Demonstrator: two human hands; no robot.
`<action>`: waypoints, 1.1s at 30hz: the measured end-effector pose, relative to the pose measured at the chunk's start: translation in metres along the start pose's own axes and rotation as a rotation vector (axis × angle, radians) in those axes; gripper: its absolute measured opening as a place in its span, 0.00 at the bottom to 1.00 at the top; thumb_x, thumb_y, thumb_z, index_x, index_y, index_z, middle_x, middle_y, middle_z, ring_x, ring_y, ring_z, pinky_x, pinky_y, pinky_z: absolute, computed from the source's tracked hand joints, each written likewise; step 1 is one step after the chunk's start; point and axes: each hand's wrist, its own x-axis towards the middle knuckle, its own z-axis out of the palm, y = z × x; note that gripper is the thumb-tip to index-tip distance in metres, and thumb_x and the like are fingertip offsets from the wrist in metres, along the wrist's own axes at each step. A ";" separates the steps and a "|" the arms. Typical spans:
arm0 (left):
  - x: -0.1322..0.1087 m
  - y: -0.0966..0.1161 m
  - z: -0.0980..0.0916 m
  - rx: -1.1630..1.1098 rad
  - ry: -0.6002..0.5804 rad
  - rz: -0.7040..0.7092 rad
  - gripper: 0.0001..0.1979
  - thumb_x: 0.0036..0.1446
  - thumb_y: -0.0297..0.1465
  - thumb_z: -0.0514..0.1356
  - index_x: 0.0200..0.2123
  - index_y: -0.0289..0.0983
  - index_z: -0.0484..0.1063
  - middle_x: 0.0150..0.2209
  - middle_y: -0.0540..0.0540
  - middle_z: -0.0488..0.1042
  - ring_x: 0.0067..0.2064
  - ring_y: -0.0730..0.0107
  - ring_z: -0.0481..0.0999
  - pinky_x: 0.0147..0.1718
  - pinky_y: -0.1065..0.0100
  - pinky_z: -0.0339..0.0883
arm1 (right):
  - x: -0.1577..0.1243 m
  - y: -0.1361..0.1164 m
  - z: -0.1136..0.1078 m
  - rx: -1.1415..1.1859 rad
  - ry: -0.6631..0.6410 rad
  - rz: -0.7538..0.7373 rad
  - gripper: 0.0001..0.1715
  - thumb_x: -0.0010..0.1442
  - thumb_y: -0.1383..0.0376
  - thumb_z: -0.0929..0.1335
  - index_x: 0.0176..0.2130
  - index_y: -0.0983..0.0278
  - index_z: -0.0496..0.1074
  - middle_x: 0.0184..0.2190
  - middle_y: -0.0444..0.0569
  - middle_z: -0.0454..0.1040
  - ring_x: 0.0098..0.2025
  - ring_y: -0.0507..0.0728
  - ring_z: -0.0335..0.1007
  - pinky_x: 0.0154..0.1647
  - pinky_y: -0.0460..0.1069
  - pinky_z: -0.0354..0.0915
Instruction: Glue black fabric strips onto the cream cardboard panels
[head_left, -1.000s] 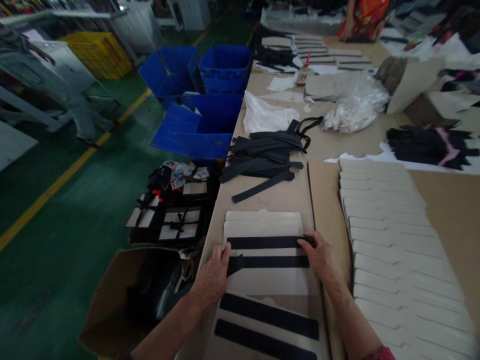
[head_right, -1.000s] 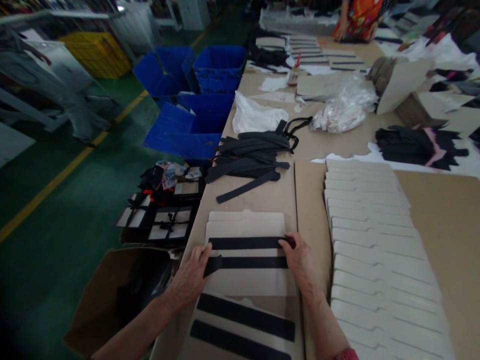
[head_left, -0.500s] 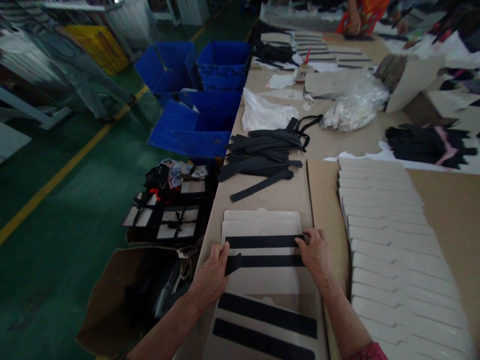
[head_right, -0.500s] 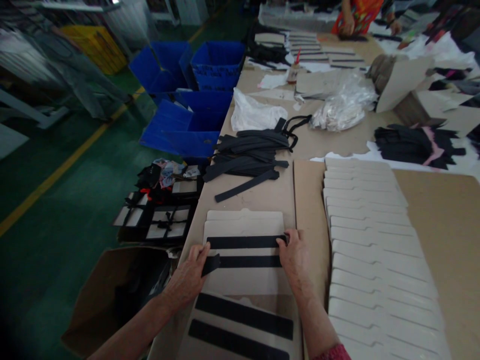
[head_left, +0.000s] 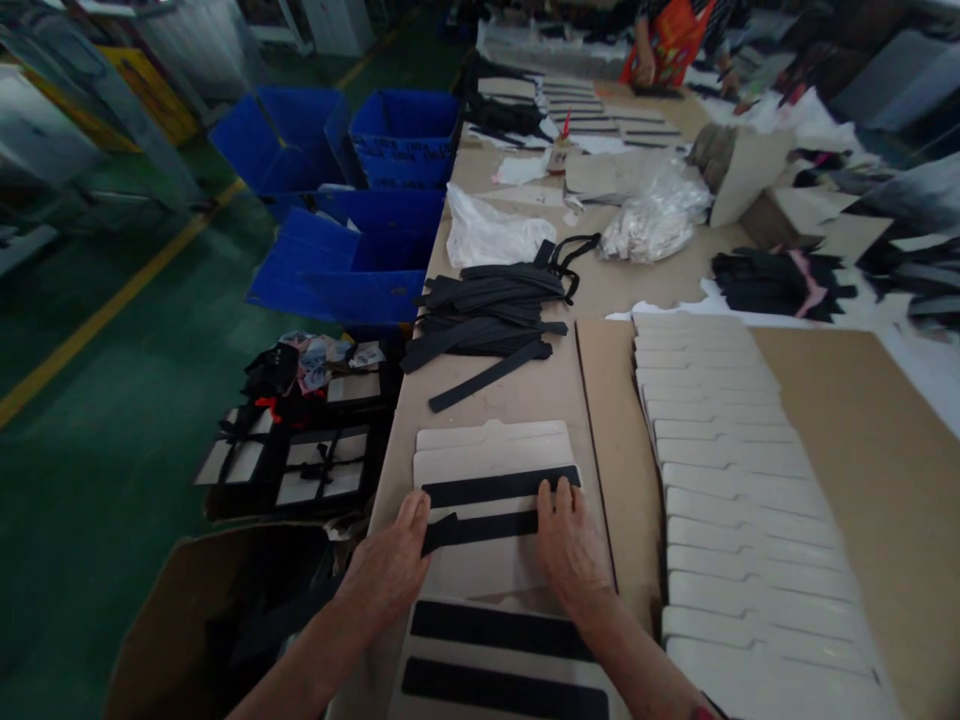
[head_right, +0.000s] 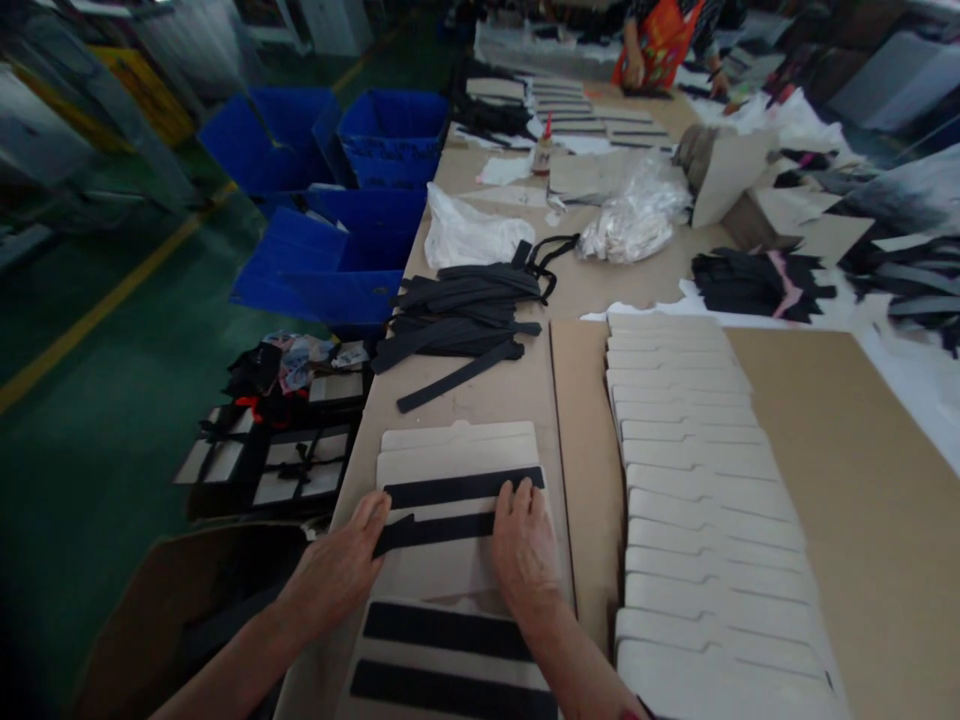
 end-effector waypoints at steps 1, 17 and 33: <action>0.000 0.000 0.001 0.018 0.008 0.006 0.31 0.60 0.28 0.49 0.67 0.33 0.51 0.70 0.37 0.51 0.58 0.56 0.72 0.54 0.58 0.68 | 0.000 -0.002 -0.001 0.008 -0.005 0.010 0.30 0.62 0.78 0.59 0.62 0.73 0.66 0.59 0.72 0.67 0.58 0.69 0.66 0.54 0.61 0.66; 0.004 0.057 -0.012 0.233 -0.088 -0.083 0.48 0.55 0.18 0.56 0.70 0.55 0.37 0.67 0.22 0.52 0.35 0.56 0.82 0.30 0.59 0.77 | 0.011 -0.013 0.009 0.347 0.019 -0.051 0.36 0.62 0.72 0.55 0.65 0.51 0.64 0.50 0.71 0.73 0.49 0.75 0.71 0.33 0.71 0.70; 0.000 0.033 0.006 0.099 -0.042 -0.041 0.40 0.56 0.18 0.49 0.71 0.41 0.45 0.70 0.25 0.46 0.43 0.53 0.81 0.40 0.56 0.76 | 0.001 0.014 0.007 0.055 0.011 -0.139 0.36 0.62 0.77 0.55 0.63 0.56 0.65 0.56 0.65 0.70 0.55 0.69 0.68 0.37 0.61 0.74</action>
